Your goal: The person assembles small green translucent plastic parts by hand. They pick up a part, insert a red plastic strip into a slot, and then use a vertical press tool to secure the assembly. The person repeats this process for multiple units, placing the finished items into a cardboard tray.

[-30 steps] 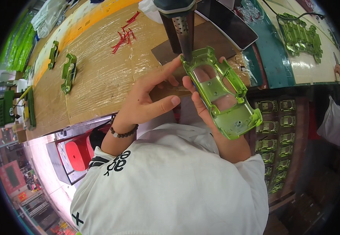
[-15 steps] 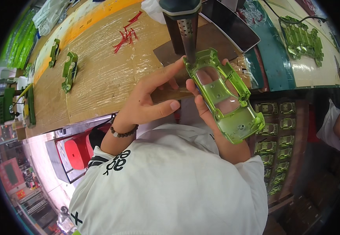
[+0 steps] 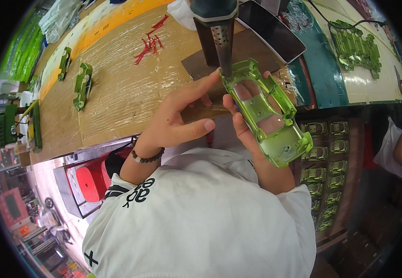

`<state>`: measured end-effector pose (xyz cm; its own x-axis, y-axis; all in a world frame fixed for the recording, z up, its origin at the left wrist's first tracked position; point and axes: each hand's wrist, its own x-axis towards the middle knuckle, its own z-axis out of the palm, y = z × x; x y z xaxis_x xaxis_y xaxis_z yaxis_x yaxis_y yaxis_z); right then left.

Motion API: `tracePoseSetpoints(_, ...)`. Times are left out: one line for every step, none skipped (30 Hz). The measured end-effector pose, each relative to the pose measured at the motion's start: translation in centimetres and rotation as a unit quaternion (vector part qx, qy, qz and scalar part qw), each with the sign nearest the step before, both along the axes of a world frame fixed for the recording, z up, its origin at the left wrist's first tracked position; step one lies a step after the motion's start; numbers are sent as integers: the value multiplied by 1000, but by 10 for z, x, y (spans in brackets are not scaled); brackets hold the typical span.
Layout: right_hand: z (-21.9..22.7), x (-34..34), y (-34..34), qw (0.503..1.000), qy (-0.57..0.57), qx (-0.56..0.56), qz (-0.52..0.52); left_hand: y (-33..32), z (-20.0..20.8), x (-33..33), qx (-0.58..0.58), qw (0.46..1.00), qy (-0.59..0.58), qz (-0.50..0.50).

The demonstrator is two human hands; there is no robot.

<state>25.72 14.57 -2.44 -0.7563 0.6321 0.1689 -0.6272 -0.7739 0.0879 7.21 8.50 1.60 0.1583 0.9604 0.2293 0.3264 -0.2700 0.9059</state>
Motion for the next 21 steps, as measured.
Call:
tracePoseSetpoints(-1,0,-1,1000,-13,3,-21,1,0,0,2,1000,2,-2)
tracePoseSetpoints(1,-1,-2,1000,-9,-5,-8,1,0,0,3,1000,5,-5)
tracePoseSetpoints(6,-1,-1,1000,-7,-12,2,2,-1,0,5,1000,1,-3)
tracePoseSetpoints(9,-1,0,1000,-5,-18,12,2,-1,0,6,1000,-2,-3)
tracePoseSetpoints(7,-3,-2,999,11,-25,23,0,-2,-1,7,1000,-6,-3)
tracePoseSetpoints(6,-2,-2,999,20,-26,22,2,-1,-1,-7,1000,-26,6)
tracePoseSetpoints(3,3,1,999,17,-32,37,-1,-1,-1,-20,999,-45,19)
tracePoseSetpoints(0,8,4,998,14,-39,53,-4,-3,0,-28,996,-78,33)
tracePoseSetpoints(-3,15,8,996,-2,-50,77,-6,-5,0,-34,992,-111,45)
tracePoseSetpoints(-1,20,13,993,-18,-62,103,-9,-10,-1,-35,985,-157,60)
tracePoseSetpoints(9,27,19,991,-53,-58,111,-10,-14,-2,-38,976,-203,75)
tracePoseSetpoints(15,34,25,992,-120,-1,48,-11,-18,-4,-20,974,-215,74)
tracePoseSetpoints(23,41,30,981,-183,55,-13,-13,-18,-7,-2,971,-226,78)
tracePoseSetpoints(30,50,37,960,-245,109,-73,-14,-17,-9,15,968,-237,83)
tracePoseSetpoints(24,60,52,929,-329,127,-110,-14,-19,-9,15,966,-248,79)
tracePoseSetpoints(24,77,73,861,-435,220,-146,-14,-19,-9,13,963,-258,75)
tracePoseSetpoints(28,90,96,771,-528,309,-174,-14,-19,-9,12,961,-268,74)
tracePoseSetpoints(34,98,118,690,-616,313,-216,-13,-20,-9,17,964,-256,74)
tracePoseSetpoints(41,98,132,598,-694,310,-253,-13,-20,-9,21,967,-243,75)
tracePoseSetpoints(50,96,140,514,-719,348,-311,-14,-21,-9,25,970,-230,78)
tracePoseSetpoints(41,105,160,442,-743,366,-345,-13,-19,-7,22,969,-233,76)
